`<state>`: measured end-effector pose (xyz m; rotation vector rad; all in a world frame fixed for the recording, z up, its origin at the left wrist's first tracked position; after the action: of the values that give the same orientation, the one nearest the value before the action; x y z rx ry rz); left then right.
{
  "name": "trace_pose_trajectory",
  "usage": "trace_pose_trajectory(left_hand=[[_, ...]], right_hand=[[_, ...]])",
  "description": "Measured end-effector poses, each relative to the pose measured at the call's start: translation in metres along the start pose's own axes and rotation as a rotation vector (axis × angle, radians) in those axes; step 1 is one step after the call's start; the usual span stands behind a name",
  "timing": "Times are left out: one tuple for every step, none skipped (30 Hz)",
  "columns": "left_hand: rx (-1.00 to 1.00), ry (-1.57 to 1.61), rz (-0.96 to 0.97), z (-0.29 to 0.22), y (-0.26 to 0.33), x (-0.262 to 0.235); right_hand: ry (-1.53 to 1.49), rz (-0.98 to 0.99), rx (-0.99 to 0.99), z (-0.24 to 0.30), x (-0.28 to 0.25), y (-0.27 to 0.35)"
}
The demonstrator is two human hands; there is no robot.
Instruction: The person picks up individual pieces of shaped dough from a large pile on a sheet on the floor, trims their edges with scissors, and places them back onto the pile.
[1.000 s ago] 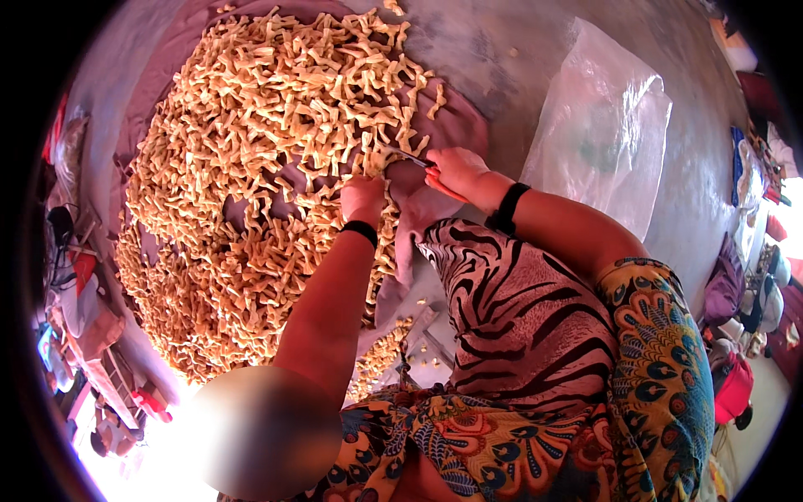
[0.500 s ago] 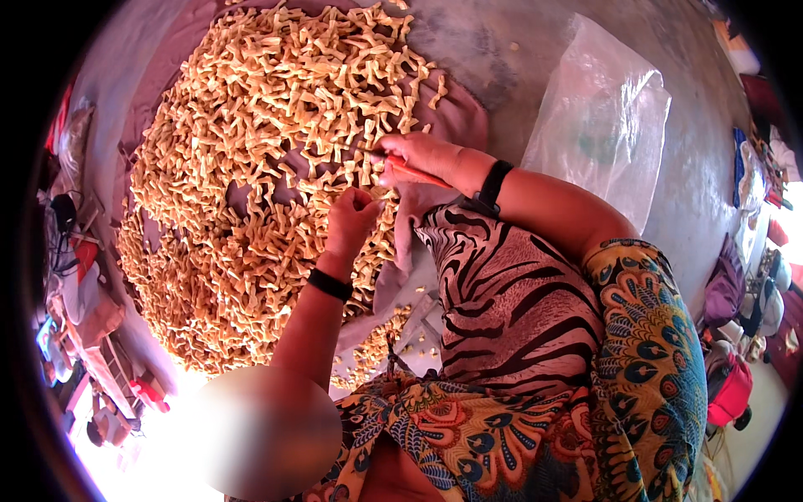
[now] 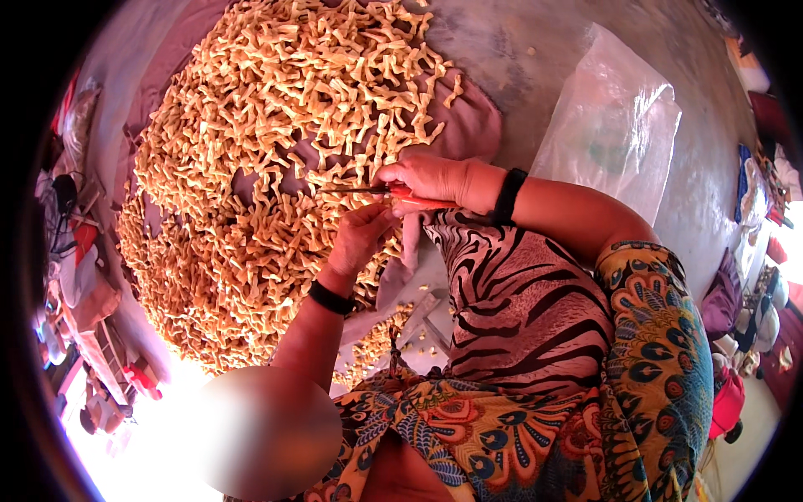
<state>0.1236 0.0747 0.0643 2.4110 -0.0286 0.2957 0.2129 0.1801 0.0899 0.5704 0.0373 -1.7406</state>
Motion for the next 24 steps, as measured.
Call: trace_pose_trajectory(left_hand=[[-0.014,0.041,0.015,-0.002,0.003,0.000],[-0.028,0.081,0.031,-0.004,0.007,0.000],[-0.038,0.120,0.050,-0.007,0.009,0.002],[-0.072,0.113,0.111,-0.012,0.013,0.004],[-0.110,0.182,0.131,-0.016,0.017,0.004],[-0.149,0.252,0.151,-0.020,0.021,0.005],[-0.188,0.323,0.172,-0.020,0.024,0.006],[-0.206,0.329,0.175,-0.019,0.024,0.005],[-0.200,0.357,0.141,-0.020,0.025,0.006],[-0.194,0.384,0.107,-0.022,0.027,0.010],[-0.189,0.411,0.074,-0.023,0.028,0.011],[-0.161,0.438,0.096,-0.023,0.030,0.012],[-0.158,0.472,0.102,-0.023,0.030,0.013],[-0.155,0.506,0.109,-0.023,0.030,0.013],[-0.155,0.542,0.118,-0.022,0.030,0.015],[-0.125,0.553,0.118,-0.024,0.031,0.017],[-0.125,0.549,0.112,-0.024,0.030,0.018],[-0.126,0.543,0.109,-0.024,0.030,0.018],[-0.126,0.539,0.106,-0.024,0.029,0.018],[-0.122,0.563,0.108,-0.023,0.027,0.018],[-0.142,0.520,0.116,-0.023,0.027,0.018],[-0.161,0.477,0.122,-0.026,0.026,0.017],[-0.179,0.434,0.128,-0.029,0.026,0.017],[-0.240,0.434,0.122,-0.032,0.027,0.014]], right_hand=[[-0.033,0.064,0.037,0.008,-0.002,0.000],[-0.066,0.127,0.074,0.016,-0.004,-0.001],[-0.094,0.187,0.113,0.019,-0.003,0.001],[-0.111,0.158,0.065,0.023,-0.003,0.001],[-0.127,0.129,0.017,0.026,-0.003,0.001],[-0.143,0.102,-0.029,0.029,-0.002,0.002],[-0.151,0.109,-0.023,0.031,-0.001,0.002],[-0.158,0.115,-0.017,0.034,-0.001,0.001],[-0.167,0.121,-0.008,0.035,-0.001,0.000],[-0.177,0.132,0.025,0.034,0.002,0.000],[-0.294,0.122,0.034,0.031,0.003,0.001],[-0.408,0.115,0.040,0.029,0.006,0.002],[-0.521,0.107,0.046,0.028,0.006,0.003],[-0.666,0.111,0.066,0.027,0.006,0.006],[-0.645,0.098,0.080,0.028,0.002,0.008],[-0.625,0.086,0.095,0.028,-0.003,0.010],[-0.604,0.074,0.109,0.027,-0.006,0.012],[-0.676,0.077,0.128,0.026,-0.005,0.012],[-0.698,0.066,0.145,0.026,-0.007,0.015],[-0.719,0.055,0.162,0.028,-0.010,0.018],[-0.743,0.048,0.175,0.030,-0.011,0.018],[-0.628,0.048,0.151,0.030,-0.011,0.017],[-0.581,0.035,0.161,0.028,-0.012,0.016],[-0.533,0.017,0.169,0.028,-0.013,0.016]])
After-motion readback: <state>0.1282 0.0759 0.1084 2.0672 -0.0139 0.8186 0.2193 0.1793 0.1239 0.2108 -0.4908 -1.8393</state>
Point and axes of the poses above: each hand's wrist, its own y-axis away from the middle knuckle, its own x-axis out of the palm, z = x × y, the point moved 6 cm from there along -y, towards the middle knuckle, and after that the axes turned 3 degrees about y, right-handed, at the moved point
